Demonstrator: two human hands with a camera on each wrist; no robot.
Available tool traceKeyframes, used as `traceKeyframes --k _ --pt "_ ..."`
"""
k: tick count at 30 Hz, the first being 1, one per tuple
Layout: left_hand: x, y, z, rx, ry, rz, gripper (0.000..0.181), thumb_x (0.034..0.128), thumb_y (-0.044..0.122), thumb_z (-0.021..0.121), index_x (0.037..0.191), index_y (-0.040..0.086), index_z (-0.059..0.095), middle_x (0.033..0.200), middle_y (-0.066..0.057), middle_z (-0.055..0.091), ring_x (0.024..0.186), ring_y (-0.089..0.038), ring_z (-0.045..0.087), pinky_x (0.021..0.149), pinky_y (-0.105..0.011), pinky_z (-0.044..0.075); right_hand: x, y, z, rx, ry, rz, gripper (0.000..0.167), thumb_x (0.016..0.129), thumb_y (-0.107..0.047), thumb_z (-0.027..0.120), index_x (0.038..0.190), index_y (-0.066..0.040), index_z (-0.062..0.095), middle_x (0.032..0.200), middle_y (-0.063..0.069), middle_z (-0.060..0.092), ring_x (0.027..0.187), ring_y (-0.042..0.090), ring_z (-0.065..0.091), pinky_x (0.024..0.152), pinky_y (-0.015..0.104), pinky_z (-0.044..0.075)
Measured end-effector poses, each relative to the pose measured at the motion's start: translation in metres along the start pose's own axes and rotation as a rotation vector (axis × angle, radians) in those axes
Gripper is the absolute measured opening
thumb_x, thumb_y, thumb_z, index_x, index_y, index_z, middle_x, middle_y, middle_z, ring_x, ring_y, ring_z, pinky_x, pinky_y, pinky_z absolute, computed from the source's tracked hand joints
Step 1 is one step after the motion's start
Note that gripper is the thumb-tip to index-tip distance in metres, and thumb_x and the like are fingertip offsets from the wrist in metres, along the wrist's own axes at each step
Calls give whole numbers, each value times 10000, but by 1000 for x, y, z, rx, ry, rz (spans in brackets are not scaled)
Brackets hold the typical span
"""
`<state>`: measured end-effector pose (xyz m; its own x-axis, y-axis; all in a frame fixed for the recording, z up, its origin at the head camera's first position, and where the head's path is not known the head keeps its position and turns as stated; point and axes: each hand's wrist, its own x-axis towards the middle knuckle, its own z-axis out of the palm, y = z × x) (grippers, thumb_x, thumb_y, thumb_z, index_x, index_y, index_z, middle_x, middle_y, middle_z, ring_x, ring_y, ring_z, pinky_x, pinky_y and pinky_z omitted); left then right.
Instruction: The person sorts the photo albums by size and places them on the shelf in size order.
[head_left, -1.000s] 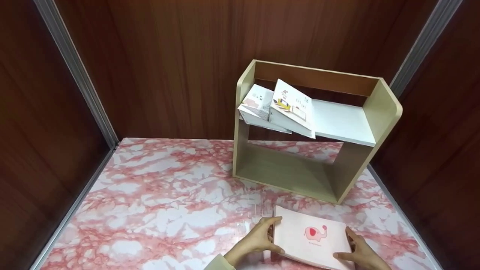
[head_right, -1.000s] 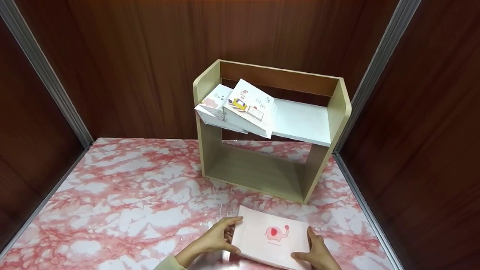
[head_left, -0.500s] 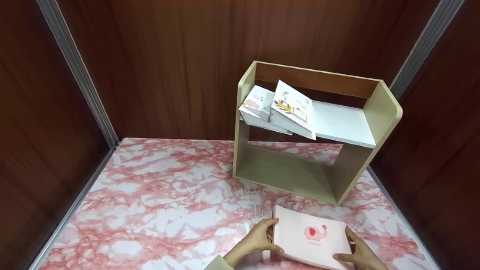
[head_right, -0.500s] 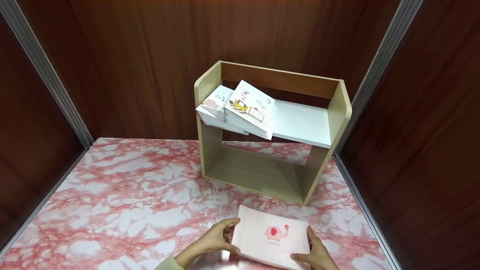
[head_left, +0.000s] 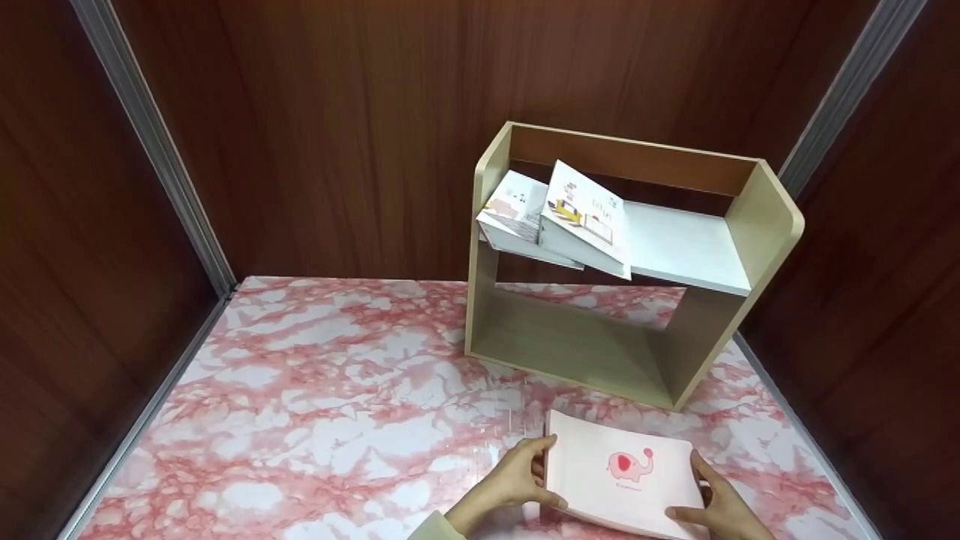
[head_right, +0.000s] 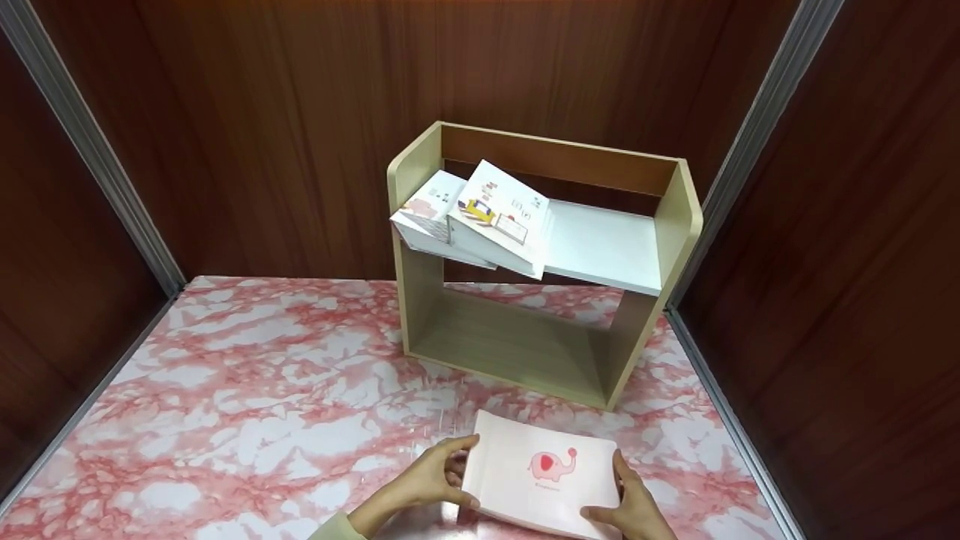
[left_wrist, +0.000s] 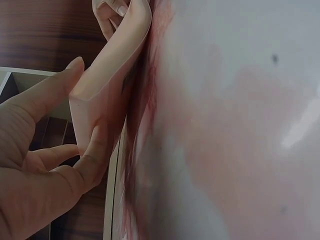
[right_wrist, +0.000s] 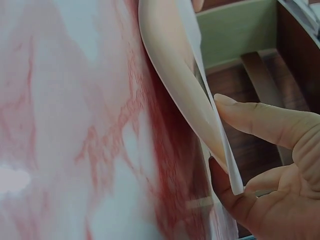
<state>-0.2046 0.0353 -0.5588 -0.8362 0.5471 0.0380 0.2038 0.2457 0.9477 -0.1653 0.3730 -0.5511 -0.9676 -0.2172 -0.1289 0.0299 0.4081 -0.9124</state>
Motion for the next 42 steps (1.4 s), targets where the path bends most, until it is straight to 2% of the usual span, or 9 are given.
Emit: traceKeyframes --k 5,8,12,16,20,25,34,39,42 --pt "0 -1 1 -4 -8 -9 965 596 98 852 1413 37 343 1307 -99 407 869 -131 491 745 -170 510 0 1 1 -55 25 -10 1054 733 -16 757 1388 171 -47 1415 430 -3 1081 422 486 755 133 451" --pt "-1 -2 1 -9 -14 -11 966 599 98 850 1417 42 339 1318 -105 398 872 -128 497 753 -175 512 -1 1 1 -66 28 -21 1055 734 -23 758 1385 175 -48 1406 444 22 1025 410 527 741 137 458" --pt "-1 -2 0 -19 -24 1 961 608 81 844 1419 38 331 1313 -102 396 878 -126 497 766 -179 510 -2 1 1 -16 7 -15 1065 746 -14 745 1389 156 -86 1396 450 40 964 362 558 716 176 486" --pt "-1 -3 -1 -36 -30 10 952 616 64 840 1419 34 329 1311 -88 396 879 -118 498 772 -176 506 -3 1 2 4 -11 7 1081 748 -23 746 1399 131 -104 1422 423 -31 1023 363 531 737 185 493" --pt "0 -3 -1 -40 -34 13 953 619 68 837 1422 40 326 1313 -77 391 885 -120 490 785 -176 499 -4 -1 3 -6 -19 6 1091 743 -5 744 1400 124 -118 1422 405 -128 1156 446 410 779 174 490" --pt "1 -3 -3 -14 -27 39 953 628 96 838 1423 29 318 1318 -89 383 896 -126 478 786 -166 489 -5 -6 5 -35 35 3 1095 720 19 754 1407 125 -92 1438 385 -120 1245 524 228 796 126 454" --pt "2 -2 -7 -35 -11 48 953 629 74 837 1424 14 314 1328 -119 378 895 -113 510 783 -163 496 -3 -10 6 -15 60 3 1075 712 46 751 1420 117 -54 1463 346 -122 1276 517 157 806 77 410" --pt "2 -4 -10 -36 -17 51 952 638 82 829 1431 29 304 1329 -117 381 907 -121 498 790 -170 492 -3 -8 8 14 55 -3 1069 725 44 741 1428 97 -62 1468 340 -121 1270 507 179 805 111 446" --pt "2 -4 -11 -37 -16 57 941 646 80 823 1432 37 306 1313 -109 388 915 -125 488 798 -173 489 -3 -8 10 20 65 -16 1059 732 35 737 1433 88 -54 1472 337 -104 1248 439 289 791 159 486"
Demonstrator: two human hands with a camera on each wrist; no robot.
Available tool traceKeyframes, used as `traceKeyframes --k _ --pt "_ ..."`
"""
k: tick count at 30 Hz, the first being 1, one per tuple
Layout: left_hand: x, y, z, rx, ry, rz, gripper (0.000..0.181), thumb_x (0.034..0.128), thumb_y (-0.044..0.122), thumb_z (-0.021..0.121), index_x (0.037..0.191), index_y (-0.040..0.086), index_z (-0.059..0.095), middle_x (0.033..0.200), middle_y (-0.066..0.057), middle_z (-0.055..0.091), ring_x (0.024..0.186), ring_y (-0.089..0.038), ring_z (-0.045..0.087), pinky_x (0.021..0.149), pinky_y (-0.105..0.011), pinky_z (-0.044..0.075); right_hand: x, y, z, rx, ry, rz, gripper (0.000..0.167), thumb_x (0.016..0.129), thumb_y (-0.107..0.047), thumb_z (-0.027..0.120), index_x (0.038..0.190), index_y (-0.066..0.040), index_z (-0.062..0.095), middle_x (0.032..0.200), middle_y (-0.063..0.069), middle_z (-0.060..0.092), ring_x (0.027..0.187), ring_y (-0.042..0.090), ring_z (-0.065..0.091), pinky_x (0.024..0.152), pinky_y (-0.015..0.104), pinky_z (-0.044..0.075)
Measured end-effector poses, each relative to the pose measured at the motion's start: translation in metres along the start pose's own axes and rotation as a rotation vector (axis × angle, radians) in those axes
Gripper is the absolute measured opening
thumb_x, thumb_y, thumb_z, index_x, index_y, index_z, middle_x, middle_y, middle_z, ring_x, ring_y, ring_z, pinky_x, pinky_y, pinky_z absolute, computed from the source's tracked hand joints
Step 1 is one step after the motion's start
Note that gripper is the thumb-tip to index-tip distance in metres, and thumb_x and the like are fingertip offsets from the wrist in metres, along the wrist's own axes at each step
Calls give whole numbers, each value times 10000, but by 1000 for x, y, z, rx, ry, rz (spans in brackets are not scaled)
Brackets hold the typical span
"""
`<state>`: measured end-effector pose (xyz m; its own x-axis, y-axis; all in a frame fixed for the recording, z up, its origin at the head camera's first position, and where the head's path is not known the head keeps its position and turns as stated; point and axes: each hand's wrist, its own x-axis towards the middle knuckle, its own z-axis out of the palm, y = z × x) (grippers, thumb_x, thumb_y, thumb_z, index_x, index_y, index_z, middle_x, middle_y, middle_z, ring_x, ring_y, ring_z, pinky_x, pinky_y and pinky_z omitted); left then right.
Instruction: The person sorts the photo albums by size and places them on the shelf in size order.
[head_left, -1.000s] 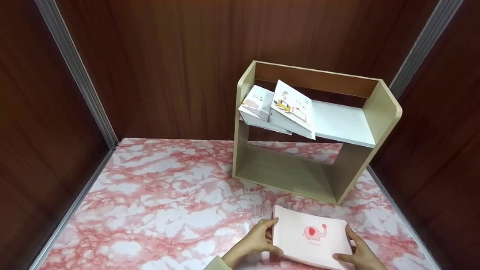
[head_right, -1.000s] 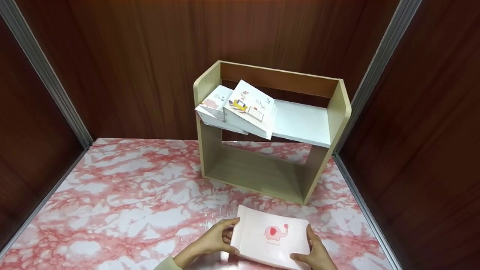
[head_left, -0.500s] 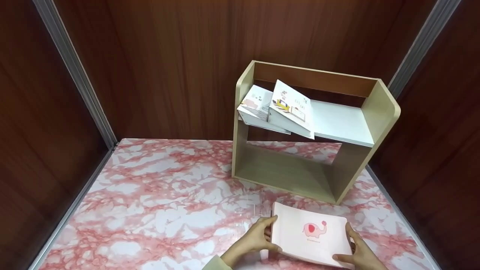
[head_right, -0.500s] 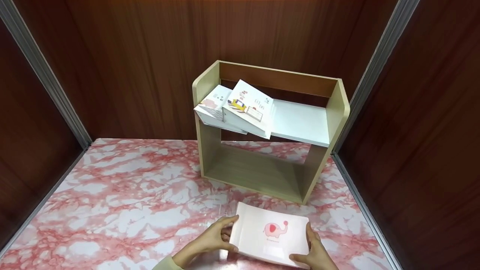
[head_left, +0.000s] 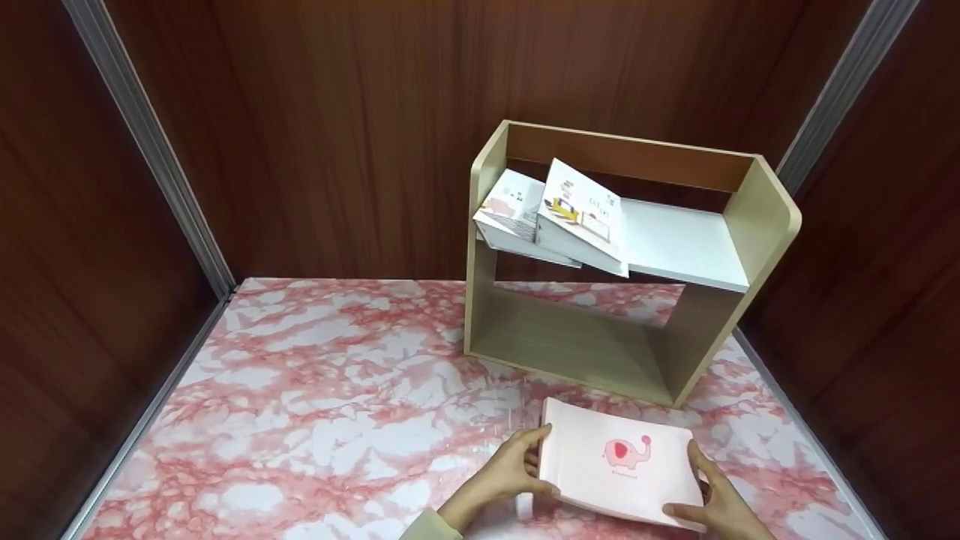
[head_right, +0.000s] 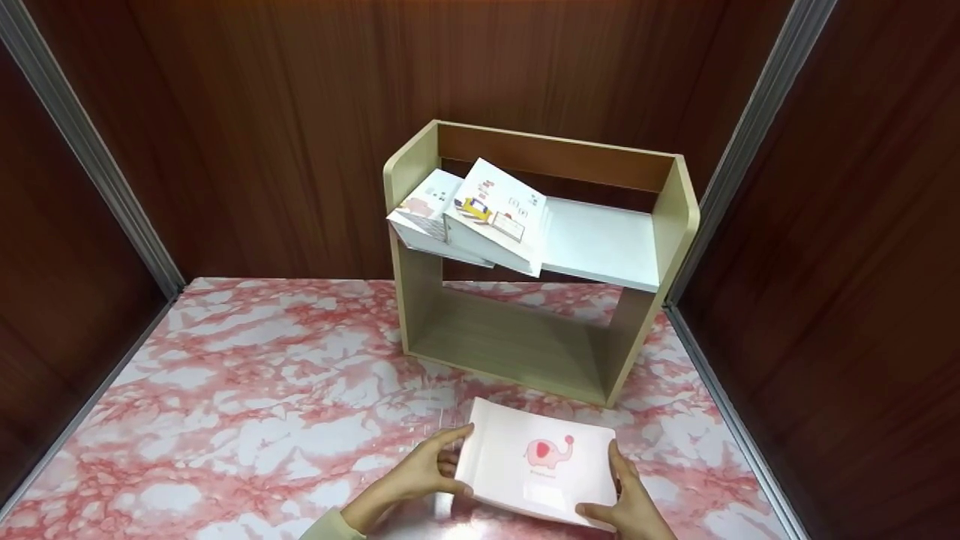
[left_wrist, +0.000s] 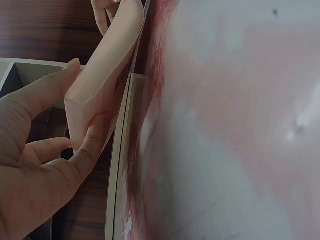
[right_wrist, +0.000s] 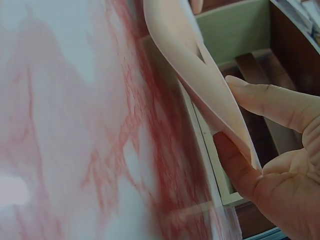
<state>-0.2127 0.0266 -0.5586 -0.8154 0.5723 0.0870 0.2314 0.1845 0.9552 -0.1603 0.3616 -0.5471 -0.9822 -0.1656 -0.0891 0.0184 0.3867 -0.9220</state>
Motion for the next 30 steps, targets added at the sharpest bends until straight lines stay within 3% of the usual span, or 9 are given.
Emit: traceKeyframes --k 4,7,10,15,22,30 --pt "0 2 -2 -13 2 11 928 653 71 817 1429 30 309 1285 -98 397 916 -131 489 808 -186 491 0 0 2 15 23 -35 1040 722 37 741 1440 90 -11 1484 317 -72 1142 99 470 775 175 501" --pt "-1 3 -3 -8 7 19 922 658 75 815 1427 27 310 1303 -113 392 916 -133 489 815 -198 495 0 -1 3 44 24 -55 1042 721 54 734 1449 69 -12 1485 307 -68 1013 -62 494 753 176 506" --pt "-2 2 -4 0 11 30 912 665 78 810 1427 26 312 1356 -154 356 924 -133 492 827 -202 496 0 -1 5 54 51 -72 1049 707 82 731 1458 53 -2 1485 321 -26 973 -43 525 727 188 513" --pt "-4 0 -7 -16 24 10 893 668 58 807 1424 46 331 1407 -169 319 940 -151 507 821 -198 495 2 1 11 50 121 -93 1022 673 104 746 1457 63 91 1487 316 86 1035 -134 429 751 157 492" --pt "-5 -3 -7 -58 23 3 890 664 34 802 1423 60 338 1433 -174 288 959 -175 516 822 -221 503 4 3 12 58 111 -125 958 676 88 746 1439 81 167 1475 308 127 1114 -211 321 801 102 452" --pt "-5 -6 -7 -84 15 26 885 673 26 795 1425 45 330 1407 -154 315 927 -160 535 809 -217 509 6 5 11 89 97 -88 913 697 63 739 1439 63 205 1482 243 178 1135 -219 300 868 51 384"
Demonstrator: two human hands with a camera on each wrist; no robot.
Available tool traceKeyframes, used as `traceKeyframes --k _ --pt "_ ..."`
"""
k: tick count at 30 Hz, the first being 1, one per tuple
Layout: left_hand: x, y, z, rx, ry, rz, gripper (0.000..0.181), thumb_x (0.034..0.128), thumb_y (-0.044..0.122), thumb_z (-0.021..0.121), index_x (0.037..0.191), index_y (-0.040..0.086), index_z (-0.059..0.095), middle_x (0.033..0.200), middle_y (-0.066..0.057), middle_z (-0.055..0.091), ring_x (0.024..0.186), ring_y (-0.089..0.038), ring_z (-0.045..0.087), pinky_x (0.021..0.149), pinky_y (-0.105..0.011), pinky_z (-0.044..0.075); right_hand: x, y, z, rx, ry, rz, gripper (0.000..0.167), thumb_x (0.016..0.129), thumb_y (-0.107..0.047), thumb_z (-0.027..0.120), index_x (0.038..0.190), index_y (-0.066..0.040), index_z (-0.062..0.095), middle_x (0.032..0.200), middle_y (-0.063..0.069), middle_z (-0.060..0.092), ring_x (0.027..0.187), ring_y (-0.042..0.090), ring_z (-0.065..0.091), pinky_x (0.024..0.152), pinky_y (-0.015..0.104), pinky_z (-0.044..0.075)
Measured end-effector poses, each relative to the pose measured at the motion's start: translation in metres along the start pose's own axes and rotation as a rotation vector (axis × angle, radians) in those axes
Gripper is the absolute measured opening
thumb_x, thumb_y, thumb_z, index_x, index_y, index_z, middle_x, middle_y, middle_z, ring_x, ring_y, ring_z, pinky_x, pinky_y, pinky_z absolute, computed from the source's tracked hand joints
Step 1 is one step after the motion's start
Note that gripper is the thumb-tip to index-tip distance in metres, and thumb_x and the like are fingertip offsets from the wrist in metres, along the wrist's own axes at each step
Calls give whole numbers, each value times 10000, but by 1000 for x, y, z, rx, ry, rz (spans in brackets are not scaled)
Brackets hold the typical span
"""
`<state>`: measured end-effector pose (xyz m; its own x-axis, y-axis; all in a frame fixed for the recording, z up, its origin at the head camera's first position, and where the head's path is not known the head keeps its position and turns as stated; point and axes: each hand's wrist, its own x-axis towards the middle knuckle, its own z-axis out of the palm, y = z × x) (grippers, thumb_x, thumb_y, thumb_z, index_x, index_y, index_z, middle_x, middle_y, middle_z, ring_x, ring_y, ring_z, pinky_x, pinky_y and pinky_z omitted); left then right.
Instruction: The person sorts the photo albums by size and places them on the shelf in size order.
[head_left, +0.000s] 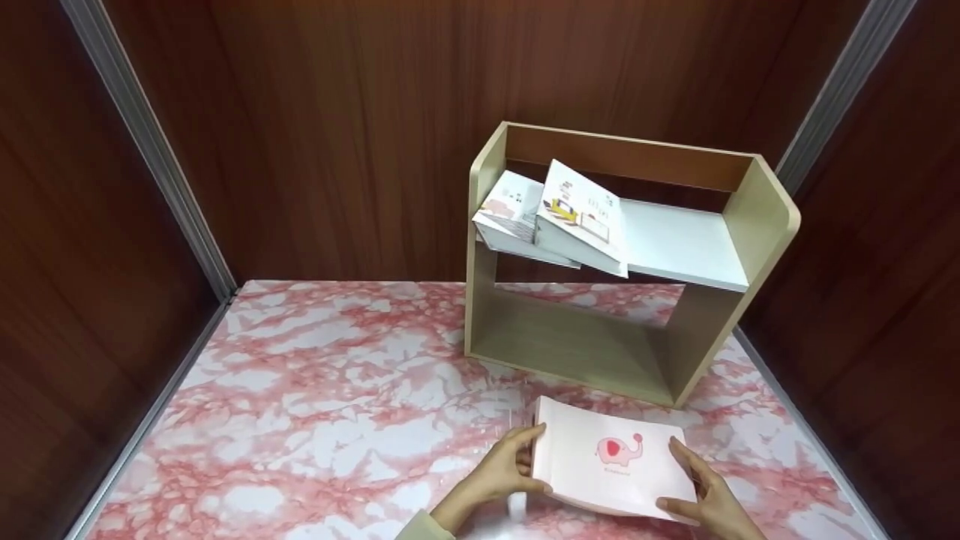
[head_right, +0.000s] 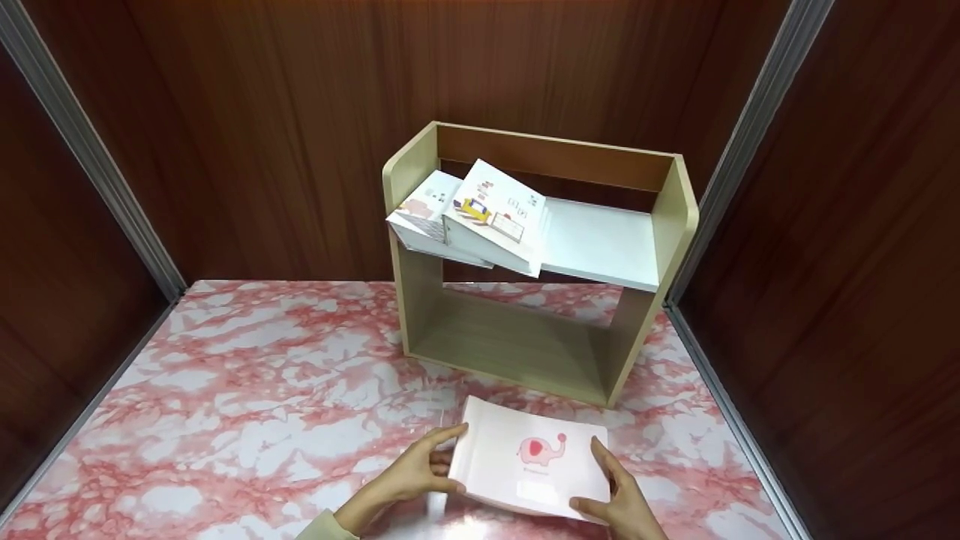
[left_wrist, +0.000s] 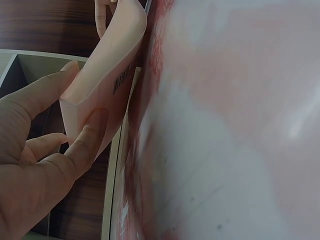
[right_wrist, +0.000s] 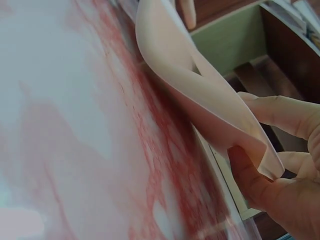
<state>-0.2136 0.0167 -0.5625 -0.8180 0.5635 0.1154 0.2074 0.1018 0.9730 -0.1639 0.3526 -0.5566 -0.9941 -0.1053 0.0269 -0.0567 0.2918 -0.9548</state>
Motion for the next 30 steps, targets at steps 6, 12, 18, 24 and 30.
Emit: traceKeyframes --k 6,12,18,24,30 --pt "0 0 0 -22 6 -1 882 674 12 795 1426 54 336 1404 -153 311 941 -165 533 812 -225 508 0 0 2 4 30 3 851 697 75 731 1419 55 281 1432 38 319 1158 -197 314 885 48 372" --pt "-1 0 -1 14 2 3 883 680 42 796 1428 52 325 1418 -173 287 985 -184 531 833 -217 504 0 -2 5 -5 31 2 818 714 52 735 1416 28 316 1456 218 274 1134 -181 353 864 61 390" --pt "-3 0 -3 2 6 4 884 679 36 795 1428 64 328 1427 -182 274 992 -188 527 832 -227 506 2 -2 8 -15 48 -37 784 710 64 733 1398 18 361 1431 121 344 1142 -156 378 870 67 391" --pt "-4 1 -5 21 20 -5 878 683 60 797 1430 100 337 1440 -188 265 1063 -242 505 858 -247 498 3 -1 10 -17 34 -90 784 709 72 730 1399 14 362 1369 -148 394 1160 -142 372 880 70 385" --pt "-5 1 -7 7 17 -11 874 693 65 794 1433 100 331 1466 -210 224 1091 -263 503 864 -244 495 3 -3 13 -35 51 -92 804 686 60 753 1395 2 378 1393 -92 381 1163 -147 360 870 95 412"
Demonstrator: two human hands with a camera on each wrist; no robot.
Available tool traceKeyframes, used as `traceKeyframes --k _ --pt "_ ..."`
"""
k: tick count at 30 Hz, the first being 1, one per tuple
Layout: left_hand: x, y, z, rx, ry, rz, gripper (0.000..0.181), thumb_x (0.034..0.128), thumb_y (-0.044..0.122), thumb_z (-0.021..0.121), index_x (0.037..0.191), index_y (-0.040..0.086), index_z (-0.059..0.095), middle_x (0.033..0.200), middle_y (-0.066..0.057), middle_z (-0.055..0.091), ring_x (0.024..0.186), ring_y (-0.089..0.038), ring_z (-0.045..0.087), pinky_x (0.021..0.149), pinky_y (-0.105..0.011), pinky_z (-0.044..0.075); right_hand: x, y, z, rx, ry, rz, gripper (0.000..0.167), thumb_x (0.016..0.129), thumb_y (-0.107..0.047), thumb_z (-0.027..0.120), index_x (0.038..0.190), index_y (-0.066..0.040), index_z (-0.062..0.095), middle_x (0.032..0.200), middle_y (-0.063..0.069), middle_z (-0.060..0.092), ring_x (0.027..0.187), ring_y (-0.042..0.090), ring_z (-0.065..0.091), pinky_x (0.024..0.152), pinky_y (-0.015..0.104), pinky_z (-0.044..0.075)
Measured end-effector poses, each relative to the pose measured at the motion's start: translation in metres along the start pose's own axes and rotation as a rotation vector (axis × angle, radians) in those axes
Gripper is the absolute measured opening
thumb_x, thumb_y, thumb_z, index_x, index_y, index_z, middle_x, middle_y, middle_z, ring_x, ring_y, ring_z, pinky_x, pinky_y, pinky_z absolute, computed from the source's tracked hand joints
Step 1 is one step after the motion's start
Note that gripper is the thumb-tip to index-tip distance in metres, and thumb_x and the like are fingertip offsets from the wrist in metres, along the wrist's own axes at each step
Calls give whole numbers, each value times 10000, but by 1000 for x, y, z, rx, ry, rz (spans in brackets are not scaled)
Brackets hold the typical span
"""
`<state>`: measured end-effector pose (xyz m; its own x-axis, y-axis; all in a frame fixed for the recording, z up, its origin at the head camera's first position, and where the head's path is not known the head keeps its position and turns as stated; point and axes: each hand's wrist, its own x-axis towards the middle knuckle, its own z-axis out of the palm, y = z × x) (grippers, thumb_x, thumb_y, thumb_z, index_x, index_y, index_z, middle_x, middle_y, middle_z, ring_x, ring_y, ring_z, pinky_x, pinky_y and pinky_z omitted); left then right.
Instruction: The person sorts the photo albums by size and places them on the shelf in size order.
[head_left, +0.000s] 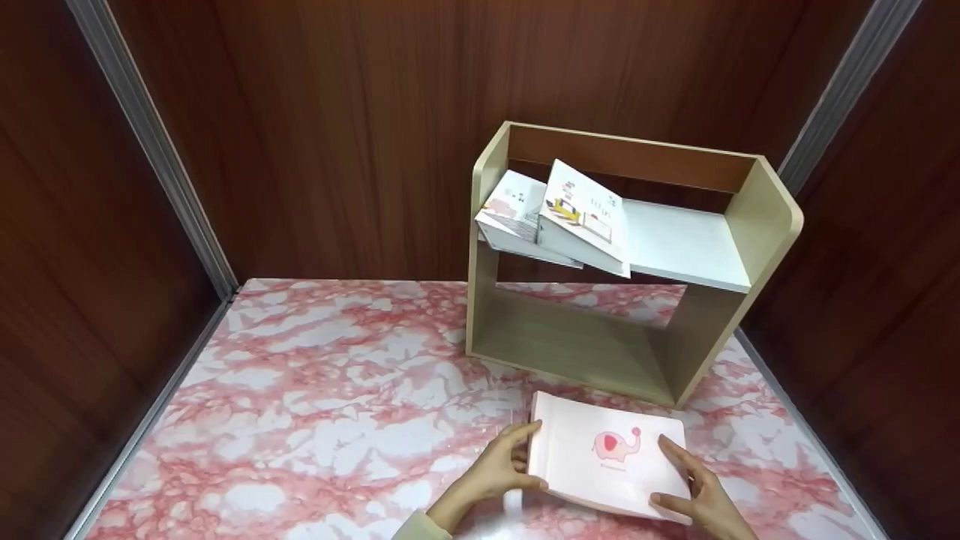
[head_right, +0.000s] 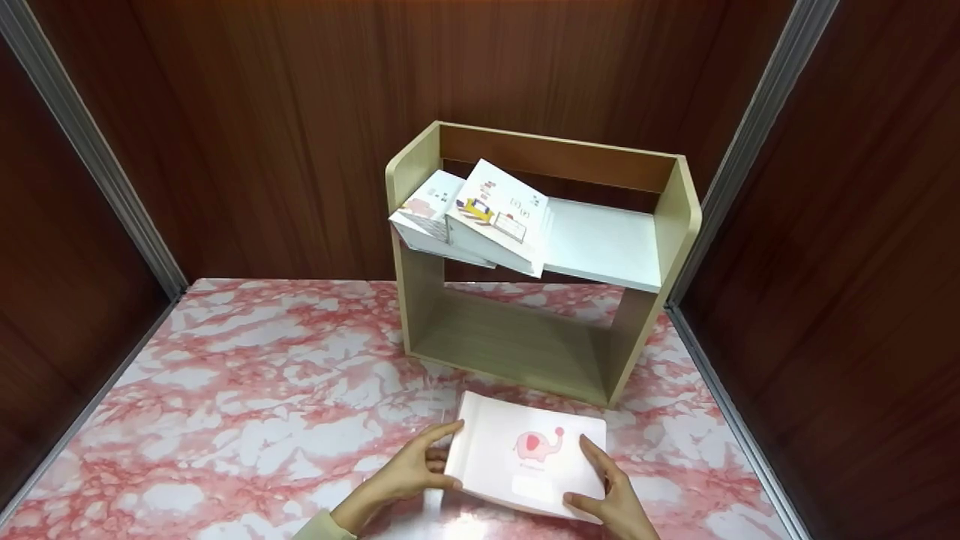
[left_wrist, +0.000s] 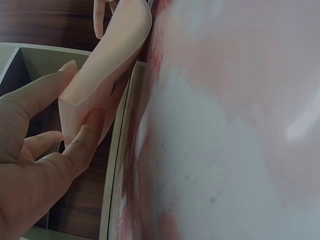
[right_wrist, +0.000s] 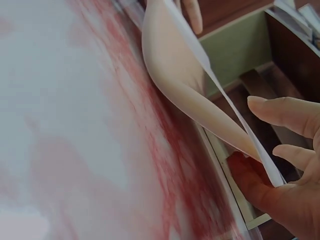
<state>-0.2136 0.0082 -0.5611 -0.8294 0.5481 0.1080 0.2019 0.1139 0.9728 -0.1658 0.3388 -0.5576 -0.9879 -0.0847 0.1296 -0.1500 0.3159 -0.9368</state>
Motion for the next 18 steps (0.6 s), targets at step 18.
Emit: traceKeyframes --k 18 --pt "-2 -1 -6 -56 -13 -3 871 708 24 772 1439 67 300 1431 -166 266 978 -199 500 843 -253 494 2 0 2 33 -51 9 879 670 49 763 1427 -20 321 1433 -87 354 1211 -117 348 880 113 420"
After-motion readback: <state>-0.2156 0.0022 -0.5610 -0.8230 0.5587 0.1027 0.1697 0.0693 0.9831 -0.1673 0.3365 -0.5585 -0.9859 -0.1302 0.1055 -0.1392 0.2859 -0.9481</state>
